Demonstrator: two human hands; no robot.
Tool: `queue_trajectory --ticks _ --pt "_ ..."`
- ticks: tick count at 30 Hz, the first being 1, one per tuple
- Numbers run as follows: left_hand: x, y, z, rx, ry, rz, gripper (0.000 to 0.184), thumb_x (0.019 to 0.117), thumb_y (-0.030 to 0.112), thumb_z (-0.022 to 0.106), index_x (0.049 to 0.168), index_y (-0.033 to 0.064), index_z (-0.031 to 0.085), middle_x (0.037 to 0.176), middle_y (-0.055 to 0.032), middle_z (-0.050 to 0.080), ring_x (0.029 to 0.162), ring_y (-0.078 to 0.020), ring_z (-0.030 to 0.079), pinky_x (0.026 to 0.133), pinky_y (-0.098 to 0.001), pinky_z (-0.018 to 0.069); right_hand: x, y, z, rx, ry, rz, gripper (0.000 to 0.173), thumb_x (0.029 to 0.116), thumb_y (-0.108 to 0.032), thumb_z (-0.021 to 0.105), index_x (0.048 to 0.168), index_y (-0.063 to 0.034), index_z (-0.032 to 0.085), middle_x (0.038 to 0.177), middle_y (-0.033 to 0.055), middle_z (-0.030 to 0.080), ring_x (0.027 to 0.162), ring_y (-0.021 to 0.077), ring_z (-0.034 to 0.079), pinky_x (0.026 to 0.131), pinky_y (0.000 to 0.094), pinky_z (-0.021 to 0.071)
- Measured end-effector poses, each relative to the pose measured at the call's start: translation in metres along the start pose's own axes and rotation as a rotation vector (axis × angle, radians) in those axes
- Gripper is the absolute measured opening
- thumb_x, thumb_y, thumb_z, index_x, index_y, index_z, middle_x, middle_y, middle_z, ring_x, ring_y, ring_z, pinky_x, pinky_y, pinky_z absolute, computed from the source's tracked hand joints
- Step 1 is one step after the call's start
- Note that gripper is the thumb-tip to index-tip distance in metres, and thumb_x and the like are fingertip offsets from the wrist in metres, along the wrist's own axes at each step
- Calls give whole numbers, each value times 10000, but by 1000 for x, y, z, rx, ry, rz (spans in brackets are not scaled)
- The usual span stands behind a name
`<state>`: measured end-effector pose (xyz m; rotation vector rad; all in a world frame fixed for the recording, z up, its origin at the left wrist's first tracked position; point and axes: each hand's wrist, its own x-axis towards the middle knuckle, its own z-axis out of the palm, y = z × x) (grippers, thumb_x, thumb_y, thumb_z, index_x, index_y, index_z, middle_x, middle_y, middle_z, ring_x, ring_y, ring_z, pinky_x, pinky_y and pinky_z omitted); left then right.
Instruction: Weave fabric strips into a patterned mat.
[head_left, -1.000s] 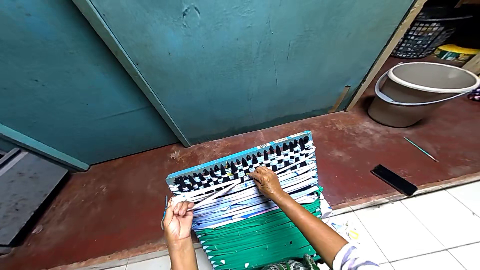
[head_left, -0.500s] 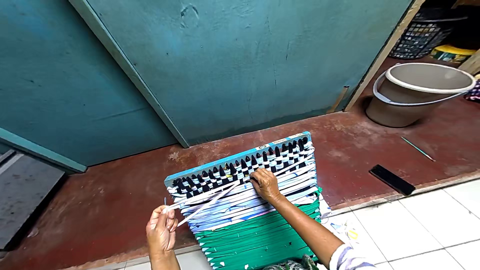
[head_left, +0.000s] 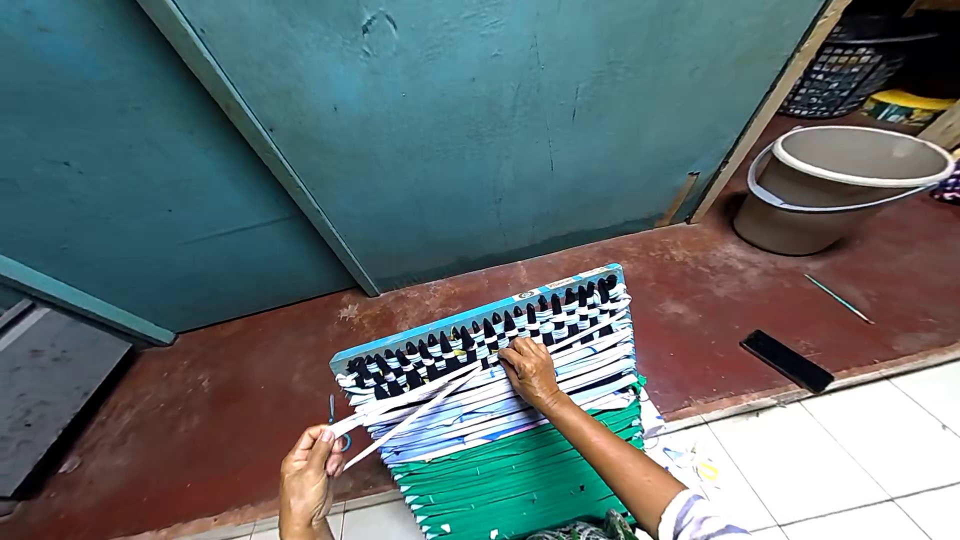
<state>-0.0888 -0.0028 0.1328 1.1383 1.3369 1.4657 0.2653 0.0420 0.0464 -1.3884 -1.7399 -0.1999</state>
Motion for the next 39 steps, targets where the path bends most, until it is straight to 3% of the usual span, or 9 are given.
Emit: queue_trajectory --ticks 6,10,13,17,25,30,34,36,39 --pt "26 -19 23 -117 130 -147 233 1054 4 381 923 76 560 594 85 559 461 -8 522 472 -169 492 0 -1 -1 -10 2 13 91 854 -106 691 863 -70 774 818 133 694 776 335 690 641 494 518" --pt "36 -37 6 -290 48 -230 272 988 -56 361 1100 61 579 755 20 687 628 -75 665 617 -242 591 4 -7 -3 13 -68 71 85 849 -72 701 884 -28 765 858 179 695 824 393 692 678 552 521" --pt "39 -40 -1 -105 90 -150 240 943 -135 438 1067 -23 611 796 2 689 615 -44 635 587 -191 551 7 -10 -4 0 -106 89 83 842 -50 699 886 -13 759 866 197 695 845 410 694 687 569 519" --pt "50 -45 -12 -10 201 -86 186 922 -158 502 965 -36 635 719 24 667 536 -13 578 524 -161 507 7 -12 -2 -17 -91 93 79 837 -49 702 880 -11 757 854 197 692 838 413 692 680 564 515" --pt "70 -62 -28 86 396 -100 139 929 -150 554 1046 -86 592 742 -17 606 526 -20 546 503 -162 483 8 -14 -3 -13 -116 87 101 854 -53 706 924 -48 778 874 172 702 840 376 698 692 543 523" --pt "49 -38 -22 171 351 -27 179 919 -126 586 1096 -100 599 783 -25 618 592 -20 574 555 -177 502 10 -18 -7 5 -160 107 115 851 -46 698 934 -40 778 881 177 703 857 384 698 712 553 522" --pt "5 -7 -9 158 208 210 154 824 -65 597 967 -21 631 756 76 646 613 22 616 591 -160 550 14 -36 -21 113 -121 0 139 849 -81 694 936 -14 779 923 184 725 874 395 705 756 572 539" --pt "-17 3 -6 112 67 363 142 798 13 650 917 80 686 829 130 703 723 37 656 672 -162 568 18 -57 -29 252 -125 -125 169 886 -133 667 960 -30 778 1030 165 744 980 364 718 857 553 557" --pt "-42 16 -3 155 -185 532 63 884 299 752 944 278 750 967 180 724 911 48 670 789 -141 560 22 -101 -41 485 -235 -332 278 974 -235 607 1112 -42 752 1247 168 706 1190 334 663 1008 518 512"
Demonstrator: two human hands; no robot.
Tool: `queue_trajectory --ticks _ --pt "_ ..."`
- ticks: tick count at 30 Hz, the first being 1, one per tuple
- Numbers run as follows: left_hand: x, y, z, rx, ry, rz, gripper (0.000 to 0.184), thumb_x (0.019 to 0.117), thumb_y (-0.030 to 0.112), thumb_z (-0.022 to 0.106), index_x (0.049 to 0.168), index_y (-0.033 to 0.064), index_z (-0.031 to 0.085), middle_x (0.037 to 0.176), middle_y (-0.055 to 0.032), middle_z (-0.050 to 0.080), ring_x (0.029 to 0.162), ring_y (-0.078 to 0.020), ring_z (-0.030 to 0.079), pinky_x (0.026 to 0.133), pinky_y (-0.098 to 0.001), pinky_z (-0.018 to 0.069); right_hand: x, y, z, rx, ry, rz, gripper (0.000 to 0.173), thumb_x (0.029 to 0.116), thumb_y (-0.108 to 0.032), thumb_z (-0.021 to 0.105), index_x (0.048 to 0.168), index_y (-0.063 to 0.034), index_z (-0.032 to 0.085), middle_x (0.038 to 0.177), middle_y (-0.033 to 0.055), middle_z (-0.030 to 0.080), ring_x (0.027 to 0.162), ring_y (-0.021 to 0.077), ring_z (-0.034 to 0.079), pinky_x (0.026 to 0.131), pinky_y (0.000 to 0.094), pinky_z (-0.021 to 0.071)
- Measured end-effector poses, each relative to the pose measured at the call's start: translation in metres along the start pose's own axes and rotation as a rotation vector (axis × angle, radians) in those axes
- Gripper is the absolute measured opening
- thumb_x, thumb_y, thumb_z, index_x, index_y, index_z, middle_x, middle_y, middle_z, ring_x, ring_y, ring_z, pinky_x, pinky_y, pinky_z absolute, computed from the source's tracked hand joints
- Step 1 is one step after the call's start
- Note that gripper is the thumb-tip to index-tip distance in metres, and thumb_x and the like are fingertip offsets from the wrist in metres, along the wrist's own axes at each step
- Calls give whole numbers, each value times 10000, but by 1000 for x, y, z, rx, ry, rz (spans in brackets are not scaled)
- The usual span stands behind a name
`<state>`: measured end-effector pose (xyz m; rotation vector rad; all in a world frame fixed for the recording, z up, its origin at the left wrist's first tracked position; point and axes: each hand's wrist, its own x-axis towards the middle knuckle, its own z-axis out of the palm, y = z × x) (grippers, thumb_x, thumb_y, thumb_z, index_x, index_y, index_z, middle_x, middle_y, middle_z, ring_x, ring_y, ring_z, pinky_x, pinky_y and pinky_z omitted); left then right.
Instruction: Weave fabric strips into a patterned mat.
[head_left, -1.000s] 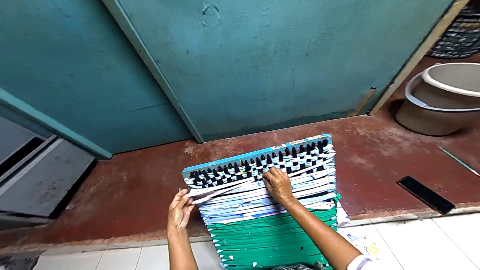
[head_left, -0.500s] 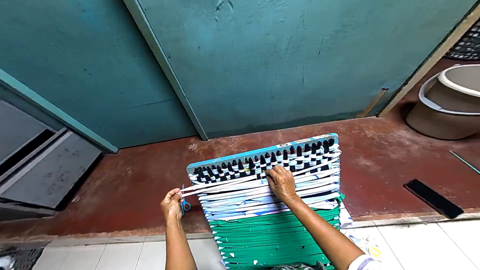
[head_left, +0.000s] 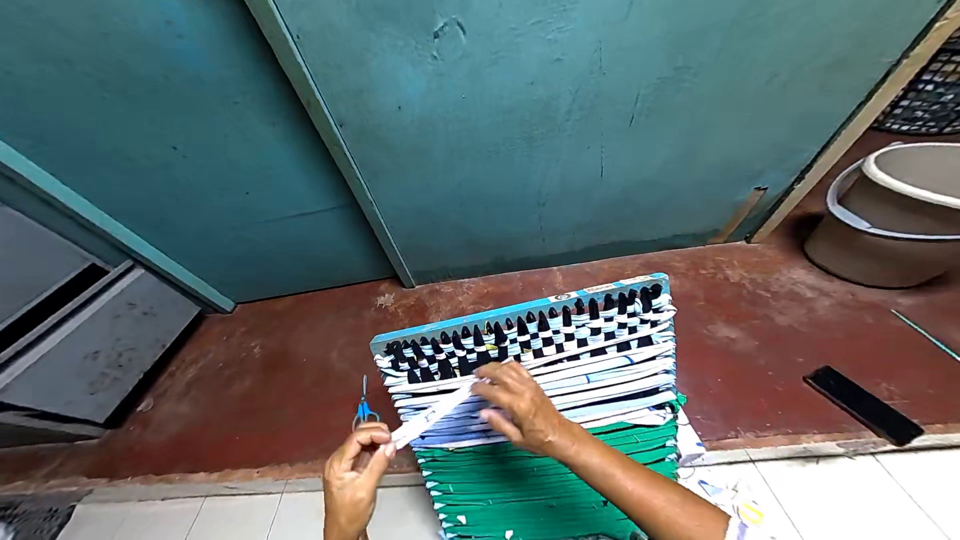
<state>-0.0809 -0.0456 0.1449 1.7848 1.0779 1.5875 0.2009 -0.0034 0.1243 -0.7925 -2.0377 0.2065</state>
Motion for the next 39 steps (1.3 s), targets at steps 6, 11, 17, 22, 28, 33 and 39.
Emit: queue_trajectory --ticks 6,11,17,22,28,33,39 --pt "-17 38 20 75 -319 130 100 955 235 685 926 139 685 960 62 704 965 32 661 848 -147 556 8 -45 14 248 -343 -203 320 1029 -220 560 1227 -2 686 1172 163 724 1157 327 674 1016 529 489" --pt "-16 19 40 -121 -310 64 111 954 313 702 950 202 704 959 106 713 941 34 669 826 -143 560 -5 -41 6 400 -393 -70 222 1019 -110 563 958 45 709 854 187 699 845 335 707 776 469 566" --pt "10 -33 114 -132 -266 -463 337 984 59 473 1265 -57 620 788 28 622 612 -14 556 586 -187 498 -17 14 0 17 -249 357 174 973 -31 567 973 75 705 1051 235 704 910 383 724 766 524 593" --pt "36 -53 154 382 -556 -395 469 1025 1 403 1480 20 518 1278 -196 686 978 -305 711 908 -458 542 -21 42 2 -119 -302 393 211 993 -18 535 951 80 717 1344 201 666 1092 381 716 889 505 579" --pt "54 -23 168 1025 -721 -510 481 1064 118 412 1533 184 495 1152 -214 718 1047 -415 696 882 -558 532 -19 48 13 -216 -424 398 243 1006 2 485 990 67 718 1401 164 641 1049 390 719 848 498 580" --pt "60 -22 174 976 -749 -644 497 1082 156 383 1577 108 396 1172 -234 707 1128 -407 675 962 -543 512 -15 42 9 -312 -460 529 260 1011 -1 471 1053 56 721 1395 172 640 1007 410 715 820 516 571" --pt "56 -64 174 -186 -405 -938 246 1080 44 384 1286 -40 489 643 -6 533 450 -25 416 428 -178 343 -22 56 6 -54 -330 558 282 1042 -93 483 1110 72 701 1376 199 644 1120 383 702 928 528 556"
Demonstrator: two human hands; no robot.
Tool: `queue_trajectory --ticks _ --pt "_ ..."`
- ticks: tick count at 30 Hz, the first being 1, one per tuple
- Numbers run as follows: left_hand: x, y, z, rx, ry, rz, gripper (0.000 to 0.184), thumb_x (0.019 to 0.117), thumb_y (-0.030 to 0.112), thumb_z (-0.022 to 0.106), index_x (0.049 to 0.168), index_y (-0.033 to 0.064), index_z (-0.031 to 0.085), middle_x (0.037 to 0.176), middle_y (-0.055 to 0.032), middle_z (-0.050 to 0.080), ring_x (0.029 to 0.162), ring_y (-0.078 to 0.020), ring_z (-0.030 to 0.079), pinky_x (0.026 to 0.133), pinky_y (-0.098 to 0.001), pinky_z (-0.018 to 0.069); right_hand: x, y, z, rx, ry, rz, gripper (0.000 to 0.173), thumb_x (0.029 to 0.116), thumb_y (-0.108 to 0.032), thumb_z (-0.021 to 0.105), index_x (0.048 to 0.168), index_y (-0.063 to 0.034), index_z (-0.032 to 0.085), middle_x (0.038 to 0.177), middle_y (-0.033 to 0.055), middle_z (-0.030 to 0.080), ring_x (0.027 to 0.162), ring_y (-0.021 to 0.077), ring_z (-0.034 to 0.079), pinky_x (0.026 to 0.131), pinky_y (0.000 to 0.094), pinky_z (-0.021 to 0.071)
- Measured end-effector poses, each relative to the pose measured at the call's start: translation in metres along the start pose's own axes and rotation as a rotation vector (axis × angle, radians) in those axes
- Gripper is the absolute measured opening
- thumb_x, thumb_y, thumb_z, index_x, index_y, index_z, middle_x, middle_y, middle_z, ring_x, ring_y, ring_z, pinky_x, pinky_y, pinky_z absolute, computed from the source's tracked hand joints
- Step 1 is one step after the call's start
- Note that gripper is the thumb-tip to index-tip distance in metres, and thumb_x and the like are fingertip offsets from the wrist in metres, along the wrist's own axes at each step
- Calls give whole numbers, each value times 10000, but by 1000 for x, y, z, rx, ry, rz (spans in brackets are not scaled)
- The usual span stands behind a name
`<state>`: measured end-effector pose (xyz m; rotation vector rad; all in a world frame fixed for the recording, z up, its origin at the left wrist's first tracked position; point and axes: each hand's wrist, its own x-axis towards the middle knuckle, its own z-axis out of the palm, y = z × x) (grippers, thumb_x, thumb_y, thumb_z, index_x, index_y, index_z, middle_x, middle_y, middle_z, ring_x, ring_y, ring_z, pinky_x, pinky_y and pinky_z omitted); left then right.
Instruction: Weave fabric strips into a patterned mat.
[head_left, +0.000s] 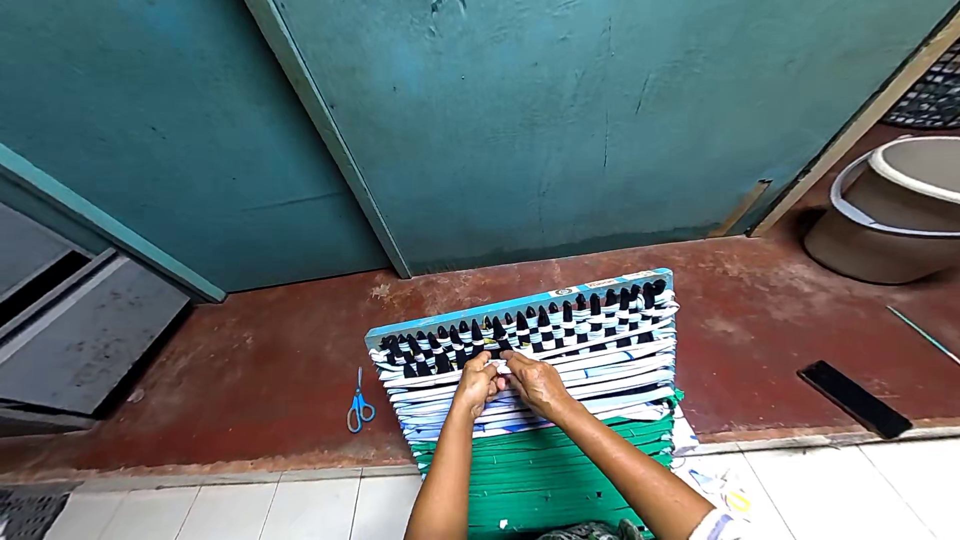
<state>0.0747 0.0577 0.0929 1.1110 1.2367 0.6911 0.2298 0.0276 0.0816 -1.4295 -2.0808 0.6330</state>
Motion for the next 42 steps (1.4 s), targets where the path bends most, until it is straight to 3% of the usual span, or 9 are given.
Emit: queue_trajectory --ticks 4,12,15,18,21,28,32,36,42 --pt "-2 -8 -6 -285 -118 -6 138 1070 26 364 1031 73 488 581 51 475 424 4 388 402 -135 314 -1 11 9 189 248 -96 284 1009 -60 482 1090 90 709 1167 229 716 1053 354 720 919 481 570" --pt "-2 -20 -3 -439 -157 56 165 1008 -20 384 1102 87 466 585 58 473 434 3 417 411 -134 343 8 9 -1 164 166 -25 286 1036 -89 489 1098 56 726 1135 211 733 1061 355 717 944 518 546" --pt "-4 -14 3 -258 -56 59 148 1028 -14 403 1153 36 464 589 38 482 434 -9 423 415 -147 354 10 18 5 299 240 -72 284 1027 -81 504 1092 64 740 1101 209 748 1029 321 732 959 476 554" --pt "-8 -7 12 217 68 101 413 1029 12 447 1424 -104 412 676 -26 552 531 -70 503 539 -230 445 8 19 2 369 162 -77 295 1032 -77 495 1127 65 735 1153 211 740 1100 311 717 1013 469 527" --pt "-8 -7 17 355 78 126 388 1011 15 447 1382 -100 435 735 -53 575 598 -105 561 607 -276 499 6 17 8 409 155 -89 297 1028 -72 494 1122 72 737 1186 216 732 1165 315 697 1057 471 504" --pt "-2 -14 12 -304 -8 31 175 1045 -16 413 1213 24 442 608 20 487 441 -24 437 417 -159 371 9 14 7 494 255 -4 299 1042 -92 479 1065 69 730 923 173 737 773 181 701 776 331 580" --pt "-6 -15 11 -363 -16 54 132 1033 -28 407 1124 33 481 584 33 476 427 -14 428 408 -147 367 12 15 7 368 274 4 294 1036 -104 487 1026 41 741 916 173 739 827 249 711 826 418 563" --pt "-10 -24 3 -440 -116 126 191 995 -8 390 1123 43 521 586 52 484 435 -7 435 422 -146 384 15 -1 1 71 151 89 272 1027 -109 527 1124 1 755 1136 177 751 1050 359 726 933 554 544" --pt "-13 -29 -2 -330 -124 187 292 957 18 405 1204 9 560 602 54 535 469 -8 473 457 -159 402 34 -37 -4 -319 -182 377 286 1017 -11 440 1152 38 687 1211 210 698 1116 400 677 920 552 524"
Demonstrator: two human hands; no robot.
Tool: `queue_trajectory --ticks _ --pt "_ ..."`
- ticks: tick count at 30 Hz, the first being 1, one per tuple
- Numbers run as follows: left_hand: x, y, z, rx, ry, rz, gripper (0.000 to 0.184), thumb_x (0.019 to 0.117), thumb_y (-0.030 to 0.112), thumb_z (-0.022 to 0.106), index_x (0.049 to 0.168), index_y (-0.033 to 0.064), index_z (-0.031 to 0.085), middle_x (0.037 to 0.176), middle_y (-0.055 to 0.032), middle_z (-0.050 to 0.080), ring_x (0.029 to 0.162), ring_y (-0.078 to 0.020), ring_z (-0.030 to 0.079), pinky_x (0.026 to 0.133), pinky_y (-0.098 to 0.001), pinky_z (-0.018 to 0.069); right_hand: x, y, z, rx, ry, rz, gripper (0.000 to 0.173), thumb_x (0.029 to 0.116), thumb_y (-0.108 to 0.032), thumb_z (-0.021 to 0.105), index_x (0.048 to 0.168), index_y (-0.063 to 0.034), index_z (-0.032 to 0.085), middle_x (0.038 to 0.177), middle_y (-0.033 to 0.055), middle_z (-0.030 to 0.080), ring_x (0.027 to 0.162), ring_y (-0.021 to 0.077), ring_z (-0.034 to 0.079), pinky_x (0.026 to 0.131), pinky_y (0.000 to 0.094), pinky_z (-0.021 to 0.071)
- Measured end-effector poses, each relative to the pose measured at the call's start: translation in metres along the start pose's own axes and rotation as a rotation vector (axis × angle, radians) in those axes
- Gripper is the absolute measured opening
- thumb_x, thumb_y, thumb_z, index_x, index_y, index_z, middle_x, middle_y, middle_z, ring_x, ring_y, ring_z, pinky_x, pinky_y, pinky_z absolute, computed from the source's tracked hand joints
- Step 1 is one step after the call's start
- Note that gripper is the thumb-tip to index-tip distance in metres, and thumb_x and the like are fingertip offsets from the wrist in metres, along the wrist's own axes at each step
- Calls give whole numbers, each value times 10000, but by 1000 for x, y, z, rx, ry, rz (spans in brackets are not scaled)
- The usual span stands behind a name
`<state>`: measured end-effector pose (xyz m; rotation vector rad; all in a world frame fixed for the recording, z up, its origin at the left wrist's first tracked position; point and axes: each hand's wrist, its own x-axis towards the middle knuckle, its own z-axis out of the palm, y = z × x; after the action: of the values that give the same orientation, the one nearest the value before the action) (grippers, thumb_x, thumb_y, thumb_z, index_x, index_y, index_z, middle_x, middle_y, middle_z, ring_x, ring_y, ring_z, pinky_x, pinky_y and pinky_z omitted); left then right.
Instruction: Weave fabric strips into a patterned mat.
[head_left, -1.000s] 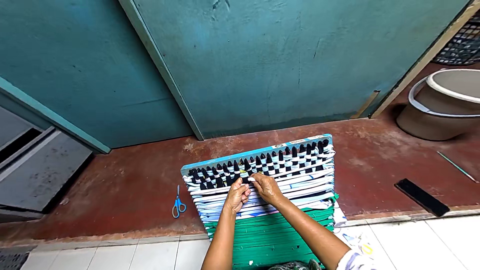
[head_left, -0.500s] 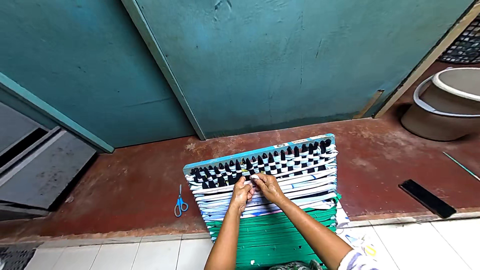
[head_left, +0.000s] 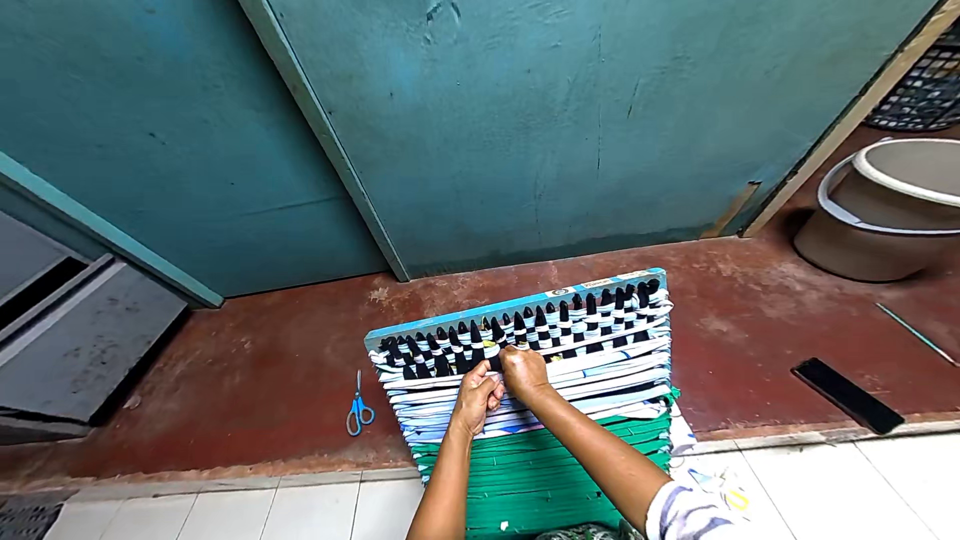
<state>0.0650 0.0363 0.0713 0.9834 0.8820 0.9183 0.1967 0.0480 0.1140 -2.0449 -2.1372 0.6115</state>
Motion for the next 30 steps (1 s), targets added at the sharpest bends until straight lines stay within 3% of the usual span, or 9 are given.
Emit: queue_trajectory --ticks 3,7,10,13,17,20,24,27,30 --pt "-4 5 0 506 105 105 422 1006 -25 380 1400 -111 506 673 6 570 535 -46 480 542 -203 432 7 -2 -14 34 -149 28 285 1021 -74 468 1186 14 682 1238 224 685 1220 393 628 992 563 479" --pt "-1 -4 5 1088 360 434 361 951 -72 483 1249 -88 686 833 -237 730 749 -384 718 793 -540 568 18 17 -16 258 -207 -75 280 1052 -148 490 1121 23 700 1205 239 678 1207 397 610 999 595 445" --pt "4 1 11 1149 413 394 308 1000 16 537 1251 -70 693 1039 -272 746 955 -451 736 908 -596 545 19 26 -12 334 -204 -134 276 1054 -141 498 1111 25 712 1201 229 684 1207 388 606 1025 588 426" --pt "8 18 13 1092 333 173 332 1039 64 504 1305 -67 653 1083 -249 736 952 -384 727 928 -534 536 18 27 -9 345 -180 -141 278 1056 -137 492 1122 14 716 1192 221 692 1199 384 613 1027 586 426" --pt "13 22 8 914 327 165 168 993 20 561 1071 -66 682 764 -120 666 636 -172 630 682 -349 549 13 25 -9 319 -158 -153 275 1055 -134 491 1116 23 708 1157 235 697 1169 401 626 1008 589 437" --pt "6 20 6 706 312 202 97 969 -25 578 992 -74 659 698 -47 606 581 -67 568 613 -237 513 4 25 -8 332 -99 -180 270 1045 -125 492 1100 41 698 1087 249 704 1108 416 648 976 596 450" --pt "-14 21 -6 380 346 144 71 978 -19 574 966 -25 644 673 13 581 517 -22 511 499 -173 438 -15 37 13 512 250 -376 248 968 -46 596 1153 43 734 1117 206 747 1069 354 718 983 525 531" --pt "-34 29 -16 174 438 166 140 1016 2 442 1026 7 582 810 -12 675 655 -63 657 551 -204 541 -14 54 32 490 655 -611 190 886 -26 647 1030 8 765 1048 135 769 1010 286 739 957 467 564" --pt "-53 40 -31 -97 520 294 237 1037 56 292 1068 62 527 912 -22 721 803 -127 720 670 -289 605 -12 70 36 377 866 -574 176 873 -66 639 969 -31 782 1014 108 776 986 290 737 915 490 557"
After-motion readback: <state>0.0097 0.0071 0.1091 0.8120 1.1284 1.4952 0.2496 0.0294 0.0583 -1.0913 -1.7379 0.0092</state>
